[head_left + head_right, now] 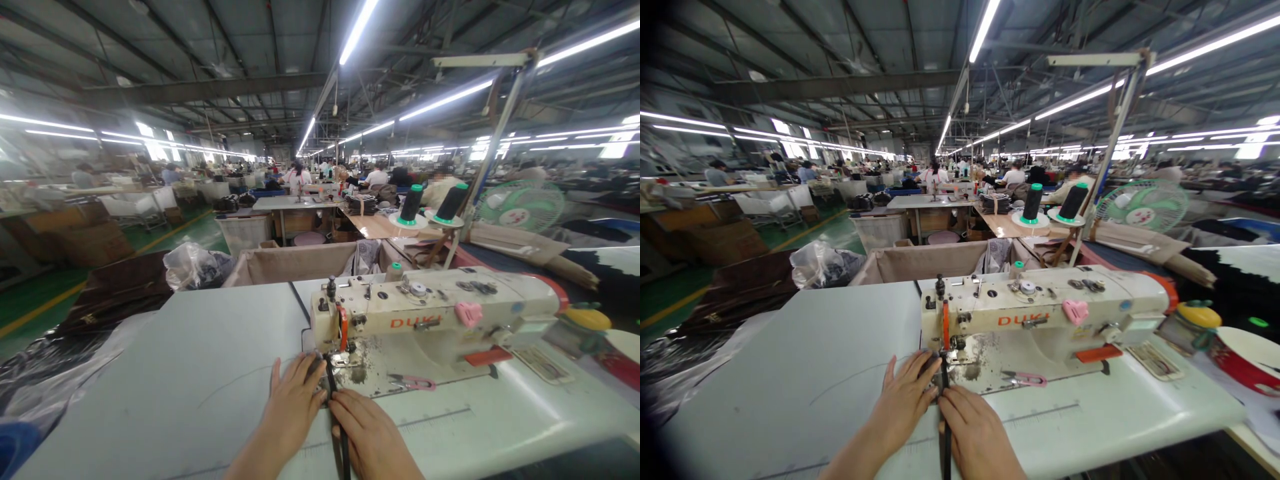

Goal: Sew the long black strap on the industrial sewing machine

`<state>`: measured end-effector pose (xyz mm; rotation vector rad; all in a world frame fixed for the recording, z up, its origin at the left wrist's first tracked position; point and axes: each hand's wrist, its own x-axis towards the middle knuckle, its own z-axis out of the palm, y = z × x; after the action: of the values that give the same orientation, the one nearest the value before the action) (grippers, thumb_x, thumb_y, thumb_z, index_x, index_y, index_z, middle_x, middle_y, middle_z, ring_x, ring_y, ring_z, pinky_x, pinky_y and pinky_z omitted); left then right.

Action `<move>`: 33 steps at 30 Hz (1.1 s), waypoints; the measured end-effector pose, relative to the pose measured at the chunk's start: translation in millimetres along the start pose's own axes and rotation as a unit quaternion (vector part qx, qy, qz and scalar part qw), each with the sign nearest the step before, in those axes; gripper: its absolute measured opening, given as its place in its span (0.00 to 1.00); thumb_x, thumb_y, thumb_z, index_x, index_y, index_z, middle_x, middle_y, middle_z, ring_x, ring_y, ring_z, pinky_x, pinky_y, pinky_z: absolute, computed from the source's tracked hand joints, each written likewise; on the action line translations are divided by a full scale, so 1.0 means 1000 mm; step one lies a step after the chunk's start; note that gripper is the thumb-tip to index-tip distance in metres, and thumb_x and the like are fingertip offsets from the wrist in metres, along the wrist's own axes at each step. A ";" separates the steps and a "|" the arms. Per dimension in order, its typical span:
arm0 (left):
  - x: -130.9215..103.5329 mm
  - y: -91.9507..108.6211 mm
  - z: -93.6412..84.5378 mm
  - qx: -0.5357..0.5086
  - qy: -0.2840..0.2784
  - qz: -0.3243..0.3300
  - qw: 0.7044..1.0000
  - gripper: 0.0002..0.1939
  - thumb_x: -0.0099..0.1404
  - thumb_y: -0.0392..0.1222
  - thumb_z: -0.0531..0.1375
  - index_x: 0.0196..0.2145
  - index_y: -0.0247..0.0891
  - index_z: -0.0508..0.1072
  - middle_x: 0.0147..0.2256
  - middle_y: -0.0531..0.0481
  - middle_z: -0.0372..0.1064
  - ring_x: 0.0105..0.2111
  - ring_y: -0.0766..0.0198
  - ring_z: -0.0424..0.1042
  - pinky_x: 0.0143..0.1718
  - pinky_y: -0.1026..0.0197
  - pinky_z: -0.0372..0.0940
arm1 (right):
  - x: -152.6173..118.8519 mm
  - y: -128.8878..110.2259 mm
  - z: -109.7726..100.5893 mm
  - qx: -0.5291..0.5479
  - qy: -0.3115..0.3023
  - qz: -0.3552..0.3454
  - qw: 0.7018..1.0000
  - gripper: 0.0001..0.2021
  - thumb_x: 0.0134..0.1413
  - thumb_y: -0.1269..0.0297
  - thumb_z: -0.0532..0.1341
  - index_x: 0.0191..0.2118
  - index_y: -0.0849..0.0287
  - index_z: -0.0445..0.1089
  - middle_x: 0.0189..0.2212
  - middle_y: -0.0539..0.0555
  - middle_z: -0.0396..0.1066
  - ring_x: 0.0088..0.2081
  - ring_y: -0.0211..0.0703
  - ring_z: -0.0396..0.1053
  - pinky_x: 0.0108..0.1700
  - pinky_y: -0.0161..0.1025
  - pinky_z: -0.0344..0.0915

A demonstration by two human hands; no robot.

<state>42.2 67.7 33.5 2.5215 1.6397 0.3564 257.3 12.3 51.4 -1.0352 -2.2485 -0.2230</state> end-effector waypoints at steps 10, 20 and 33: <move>0.001 0.000 -0.007 -0.019 -0.017 -0.017 1.000 0.26 0.79 0.39 0.54 0.71 0.54 0.69 0.74 0.47 0.63 0.74 0.46 0.61 0.73 0.19 0.46 | -0.004 0.000 0.002 0.010 -0.024 0.015 1.000 0.16 0.72 0.67 0.59 0.59 0.58 0.78 0.56 0.55 0.85 0.56 0.53 0.84 0.58 0.50 0.84; 0.001 -0.001 -0.008 -0.020 -0.017 -0.015 1.000 0.27 0.78 0.42 0.56 0.72 0.54 0.68 0.74 0.47 0.62 0.74 0.44 0.60 0.73 0.19 0.45 | -0.006 0.001 0.007 0.001 -0.026 0.016 1.000 0.16 0.73 0.65 0.59 0.59 0.57 0.78 0.56 0.56 0.85 0.56 0.53 0.84 0.57 0.50 0.85; -0.013 -0.013 0.023 0.044 0.026 0.033 0.998 0.29 0.80 0.44 0.55 0.75 0.45 0.62 0.76 0.44 0.56 0.75 0.44 0.59 0.74 0.24 0.51 | -0.017 0.005 0.002 -0.022 0.029 -0.069 0.997 0.10 0.72 0.57 0.62 0.49 0.55 0.77 0.48 0.49 0.86 0.55 0.42 0.78 0.80 0.45 0.42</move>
<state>31.0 62.0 6.8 2.6573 1.6281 0.3681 268.3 6.2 38.7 -0.8858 -2.2736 -0.3580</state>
